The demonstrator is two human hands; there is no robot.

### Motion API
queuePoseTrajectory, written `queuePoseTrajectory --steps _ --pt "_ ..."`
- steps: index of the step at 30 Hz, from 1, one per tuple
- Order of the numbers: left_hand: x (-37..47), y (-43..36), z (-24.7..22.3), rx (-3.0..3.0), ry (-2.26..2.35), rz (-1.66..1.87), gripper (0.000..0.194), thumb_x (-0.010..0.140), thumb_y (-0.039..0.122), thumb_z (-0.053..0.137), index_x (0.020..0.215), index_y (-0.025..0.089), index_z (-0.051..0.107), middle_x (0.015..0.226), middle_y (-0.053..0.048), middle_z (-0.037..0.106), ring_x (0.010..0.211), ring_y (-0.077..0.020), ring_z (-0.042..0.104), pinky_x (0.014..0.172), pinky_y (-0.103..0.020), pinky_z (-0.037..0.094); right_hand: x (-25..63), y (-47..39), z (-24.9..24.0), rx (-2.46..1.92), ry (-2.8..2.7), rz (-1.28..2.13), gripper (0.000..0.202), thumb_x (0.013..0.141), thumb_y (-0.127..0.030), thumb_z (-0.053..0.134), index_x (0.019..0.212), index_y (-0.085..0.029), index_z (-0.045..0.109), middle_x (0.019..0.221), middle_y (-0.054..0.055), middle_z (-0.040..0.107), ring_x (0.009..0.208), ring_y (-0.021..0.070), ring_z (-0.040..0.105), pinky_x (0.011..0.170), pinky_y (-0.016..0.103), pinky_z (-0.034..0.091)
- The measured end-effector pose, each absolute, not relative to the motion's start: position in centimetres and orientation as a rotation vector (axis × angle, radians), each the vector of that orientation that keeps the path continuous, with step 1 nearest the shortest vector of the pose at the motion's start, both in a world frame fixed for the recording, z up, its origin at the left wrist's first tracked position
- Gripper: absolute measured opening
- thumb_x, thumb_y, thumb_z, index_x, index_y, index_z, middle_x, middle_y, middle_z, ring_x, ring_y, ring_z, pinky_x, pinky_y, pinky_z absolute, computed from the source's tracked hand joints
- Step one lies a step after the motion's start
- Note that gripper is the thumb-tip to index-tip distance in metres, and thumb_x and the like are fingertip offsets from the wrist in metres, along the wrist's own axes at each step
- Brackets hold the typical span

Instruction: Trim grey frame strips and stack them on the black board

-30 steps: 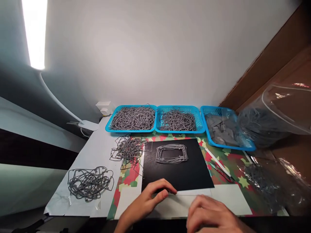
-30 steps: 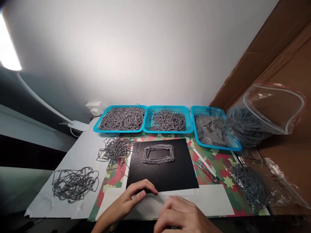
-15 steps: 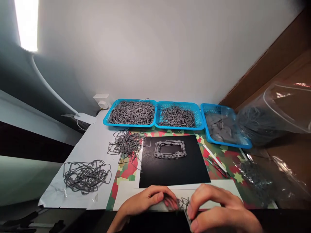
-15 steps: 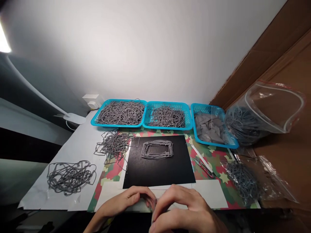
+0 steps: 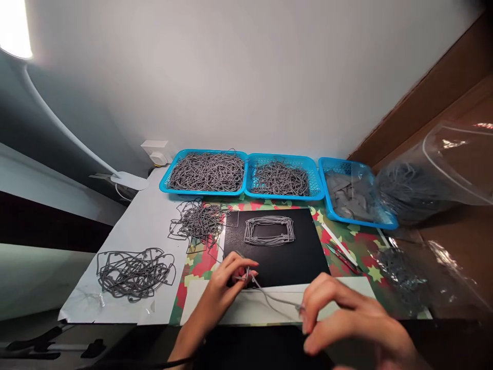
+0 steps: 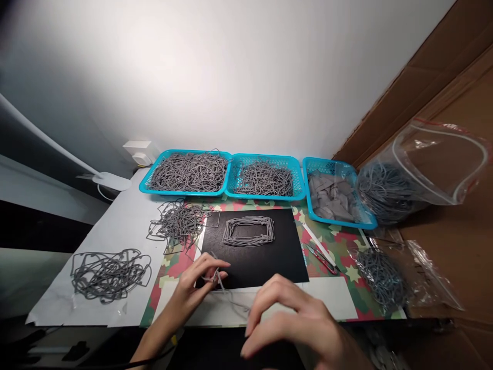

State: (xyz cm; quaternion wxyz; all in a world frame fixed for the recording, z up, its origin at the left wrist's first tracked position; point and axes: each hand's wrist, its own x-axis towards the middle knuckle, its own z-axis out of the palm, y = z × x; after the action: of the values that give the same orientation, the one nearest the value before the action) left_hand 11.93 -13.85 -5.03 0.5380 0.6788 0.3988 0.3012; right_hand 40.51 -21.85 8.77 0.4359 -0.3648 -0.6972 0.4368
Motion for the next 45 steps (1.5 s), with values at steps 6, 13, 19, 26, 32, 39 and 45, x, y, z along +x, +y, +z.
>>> queuePoseTrajectory --steps 6,13,19,26,32,39,45 --pt "9.8 -13.9 -6.1 1.758 1.063 0.706 0.032 0.106 0.024 0.069 0.138 0.029 0.073 0.125 -0.009 0.071 0.1 -0.0247 0.067 0.09 -0.036 0.06 42.9 -21.0 0.1 -1.493 -1.55 1.106 0.015 0.112 -0.038 0.077 0.109 -0.026 0.085 0.108 0.005 0.08 0.102 0.0234 0.079 0.092 0.031 0.065" --pt "9.9 -15.0 -6.1 1.829 1.086 0.678 0.036 0.105 0.021 0.066 0.139 0.03 0.071 0.123 -0.008 0.071 0.101 -0.0243 0.069 0.097 -0.039 0.062 43.1 -21.4 -6.5 -1.601 -1.405 0.955 0.035 0.113 -0.049 0.068 0.13 -0.02 0.08 0.118 0.012 0.076 0.1 0.0233 0.079 0.088 0.034 0.07" --pt "10.5 -14.6 -7.4 1.845 1.091 0.686 0.021 0.113 0.032 0.068 0.133 0.029 0.073 0.104 -0.003 0.071 0.098 -0.0236 0.073 0.092 -0.036 0.062 42.7 -20.9 -6.1 -1.655 -1.446 0.898 0.028 0.113 -0.044 0.069 0.119 -0.021 0.082 0.111 0.01 0.077 0.086 0.0207 0.074 0.08 0.033 0.066" --pt "10.0 -14.4 -8.1 1.864 1.164 0.721 0.021 0.118 0.041 0.061 0.125 0.028 0.076 0.11 -0.005 0.07 0.094 -0.0232 0.073 0.087 -0.036 0.064 43.0 -20.9 -6.1 -1.669 -1.482 0.785 0.031 0.116 -0.045 0.063 0.111 -0.023 0.084 0.107 0.009 0.078 0.086 0.0232 0.07 0.078 0.035 0.061" --pt "10.0 -13.8 -7.2 1.894 1.202 0.726 0.03 0.119 0.047 0.054 0.106 0.027 0.072 0.108 -0.007 0.073 0.1 -0.027 0.074 0.092 -0.039 0.063 43.7 -21.1 -7.2 -1.692 -1.417 0.665 0.042 0.116 -0.058 0.064 0.115 -0.022 0.085 0.106 0.011 0.079 0.088 0.0254 0.072 0.083 0.038 0.062" --pt "7.6 -12.3 -5.6 1.827 1.373 0.873 0.033 0.119 0.055 0.053 0.113 0.026 0.068 0.107 -0.006 0.07 0.094 -0.0246 0.072 0.081 -0.035 0.063 43.8 -21.1 -8.2 -1.659 -1.379 0.609 0.043 0.115 -0.059 0.067 0.112 -0.02 0.084 0.101 0.009 0.077 0.082 0.0225 0.07 0.08 0.035 0.062" --pt "4.4 -10.5 -4.5 1.769 1.514 0.942 0.046 0.114 0.068 0.057 0.103 0.024 0.068 0.1 -0.004 0.068 0.088 -0.0245 0.071 0.074 -0.034 0.061 43.8 -21.4 -8.5 -1.629 -1.39 0.6 0.034 0.115 -0.052 0.07 0.115 -0.021 0.084 0.104 0.008 0.077 0.084 0.0219 0.07 0.082 0.034 0.063"
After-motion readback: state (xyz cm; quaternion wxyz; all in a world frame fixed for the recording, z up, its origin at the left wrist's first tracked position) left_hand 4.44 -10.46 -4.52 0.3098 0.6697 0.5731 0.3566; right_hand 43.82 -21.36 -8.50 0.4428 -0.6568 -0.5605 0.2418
